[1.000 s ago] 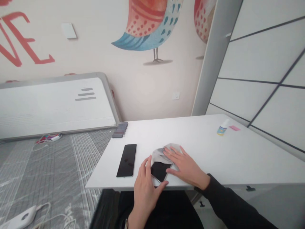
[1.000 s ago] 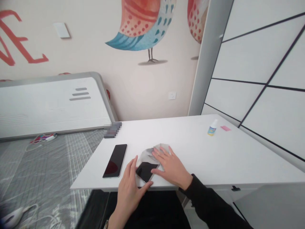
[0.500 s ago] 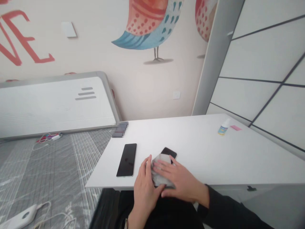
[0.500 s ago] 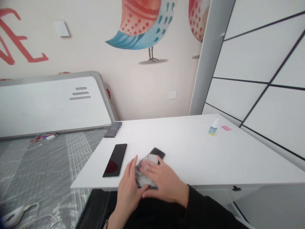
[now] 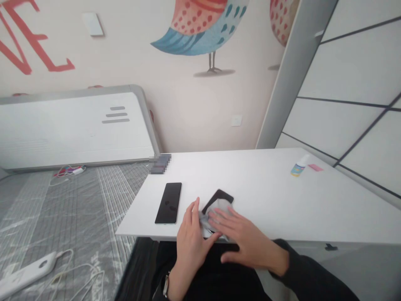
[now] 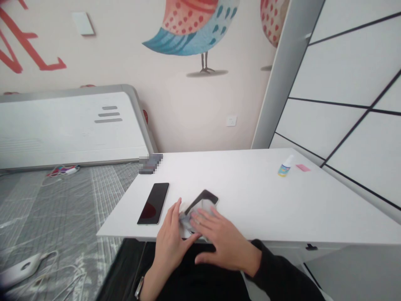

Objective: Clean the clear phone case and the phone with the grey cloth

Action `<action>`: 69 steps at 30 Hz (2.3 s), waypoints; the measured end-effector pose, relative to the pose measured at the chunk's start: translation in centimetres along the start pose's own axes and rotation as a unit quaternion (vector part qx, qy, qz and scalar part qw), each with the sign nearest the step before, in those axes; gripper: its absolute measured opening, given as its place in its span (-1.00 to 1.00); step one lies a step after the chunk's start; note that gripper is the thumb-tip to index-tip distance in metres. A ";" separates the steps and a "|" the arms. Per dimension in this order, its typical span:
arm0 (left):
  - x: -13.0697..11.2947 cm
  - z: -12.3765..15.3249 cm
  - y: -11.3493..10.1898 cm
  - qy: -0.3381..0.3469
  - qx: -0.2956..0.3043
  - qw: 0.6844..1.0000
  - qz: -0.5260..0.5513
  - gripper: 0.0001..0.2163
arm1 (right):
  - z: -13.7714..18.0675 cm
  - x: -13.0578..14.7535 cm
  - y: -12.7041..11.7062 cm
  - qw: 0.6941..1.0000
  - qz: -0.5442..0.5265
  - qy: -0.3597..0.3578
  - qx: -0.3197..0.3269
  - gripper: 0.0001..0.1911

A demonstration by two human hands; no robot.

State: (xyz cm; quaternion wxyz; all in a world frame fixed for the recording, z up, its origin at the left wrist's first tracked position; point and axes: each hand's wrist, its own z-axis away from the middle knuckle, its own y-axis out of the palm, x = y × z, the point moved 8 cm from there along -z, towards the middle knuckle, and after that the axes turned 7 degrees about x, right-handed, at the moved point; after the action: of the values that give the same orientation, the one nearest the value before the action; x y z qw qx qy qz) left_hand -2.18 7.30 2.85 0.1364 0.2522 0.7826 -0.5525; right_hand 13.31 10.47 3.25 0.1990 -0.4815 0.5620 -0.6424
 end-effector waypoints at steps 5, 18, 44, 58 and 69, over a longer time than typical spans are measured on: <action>0.0 0.0 0.0 0.003 0.005 1.000 -0.002 0.02 | 0.9 -0.9 -0.3 0.998 0.019 0.056 -0.017 -0.20; 0.6 -0.1 0.2 -0.001 0.005 1.000 0.002 -0.03 | -1.2 1.0 -0.1 1.000 -0.018 0.001 0.024 -0.04; 0.5 0.0 0.1 0.001 -0.006 1.000 -0.002 0.00 | -1.2 0.3 0.2 0.998 -0.016 0.067 -0.004 -0.18; 0.9 0.1 0.6 -0.003 -0.001 1.000 0.003 0.03 | 0.1 0.5 0.8 0.999 0.025 0.035 -0.003 -0.02; -1.1 -0.5 0.4 0.026 0.043 0.996 -0.068 -0.22 | 8.1 -11.5 -3.1 0.922 0.104 0.294 -0.231 -0.29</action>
State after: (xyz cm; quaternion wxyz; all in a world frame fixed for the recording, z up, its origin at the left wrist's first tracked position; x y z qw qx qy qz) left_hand -1.04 7.58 3.20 0.0668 0.2185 0.7770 -0.5866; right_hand 26.31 16.23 0.73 -0.0265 -0.2427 0.7747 -0.5833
